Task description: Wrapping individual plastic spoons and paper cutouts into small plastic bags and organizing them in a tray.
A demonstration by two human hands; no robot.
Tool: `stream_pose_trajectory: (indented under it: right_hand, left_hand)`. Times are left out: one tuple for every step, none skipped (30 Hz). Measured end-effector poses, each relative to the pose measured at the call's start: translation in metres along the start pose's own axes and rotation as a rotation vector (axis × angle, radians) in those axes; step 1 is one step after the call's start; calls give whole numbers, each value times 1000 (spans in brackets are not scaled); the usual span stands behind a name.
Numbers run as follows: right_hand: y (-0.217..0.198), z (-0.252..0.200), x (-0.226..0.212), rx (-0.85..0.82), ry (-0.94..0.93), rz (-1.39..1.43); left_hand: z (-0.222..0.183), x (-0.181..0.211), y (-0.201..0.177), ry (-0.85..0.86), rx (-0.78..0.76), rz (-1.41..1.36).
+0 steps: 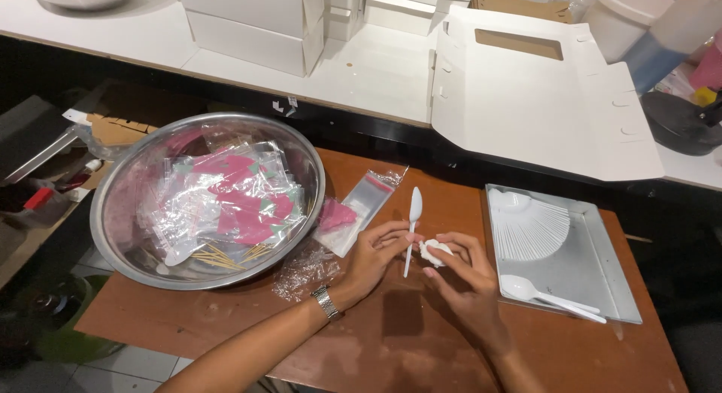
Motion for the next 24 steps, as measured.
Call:
stream_pose_trajectory:
  right_hand:
    - [-1, 4, 0, 3, -1, 1]
    - [-2, 6, -2, 25, 4, -50]
    - [-4, 7, -4, 47, 8, -102]
    - [-4, 9, -6, 48, 11, -99]
    - [-7, 11, -7, 103, 30, -138]
    - [-11, 12, -9, 157, 49, -180]
    - [-11, 11, -10, 157, 51, -179]
    - [-10, 10, -9, 114, 69, -136]
    - [-9, 10, -8, 70, 87, -93]
    - [-10, 13, -11, 69, 87, -93]
    - [-11, 16, -13, 66, 110, -101]
    - [-11, 18, -16, 63, 138, -104]
    - [-11, 14, -14, 62, 142, -100]
    - [-12, 10, -12, 77, 154, -92]
    - [-12, 7, -9, 93, 167, -84]
    - [-7, 4, -4, 94, 173, -85]
    - [-5, 0, 1, 164, 176, -55]
    - [-3, -2, 6, 230, 174, -24]
    - [-4, 0, 6, 228, 176, -23]
    - [-3, 2, 3, 186, 114, -31]
    - [-2, 5, -1, 145, 52, -39]
    - [-2, 4, 1, 144, 50, -38]
    - [-1, 3, 1, 146, 39, -21]
    - [-1, 1, 2, 149, 26, -5]
  left_hand:
    - [7, -6, -1, 1, 0, 3]
    - [12, -16, -2, -29, -32, -63]
    - [16, -26, -2, -60, -64, -129]
    - [15, -26, -3, -63, -62, -127]
    - [14, -28, -1, -97, -109, -125]
    - [14, -29, 2, -131, -158, -126]
    - [13, -32, 2, -133, -156, -126]
    - [14, -34, 5, -127, -193, -141]
    - [15, -36, 8, -121, -229, -157]
    - [16, -33, 7, -120, -228, -158]
    - [17, -28, 7, -92, -236, -133]
    - [16, -23, 6, -68, -239, -107]
    - [15, -24, 9, -72, -236, -107]
    - [14, -24, 13, -77, -246, -115]
    - [13, -24, 16, -83, -256, -123]
    - [13, -26, 15, -89, -257, -123]
    - [14, -28, 14, -76, -246, -104]
    - [15, -28, 13, -59, -234, -87]
    - [17, -30, 11, -60, -232, -90]
    - [18, -32, 9, -30, -222, -84]
    - [18, -33, 7, 1, -213, -78]
    - [17, -31, 7, 2, -211, -78]
    - [16, -32, 7, -53, -206, -109]
    - [15, -33, 7, -106, -203, -139]
Point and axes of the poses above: each hand's wrist, its own z-axis towards the middle knuckle, its own y-axis out of the palm, x = y × z, the point moved 5 cm from there along z, towards the middle knuckle, and after that the axes turned 12 degrees about -y, right-handed, at the moved point
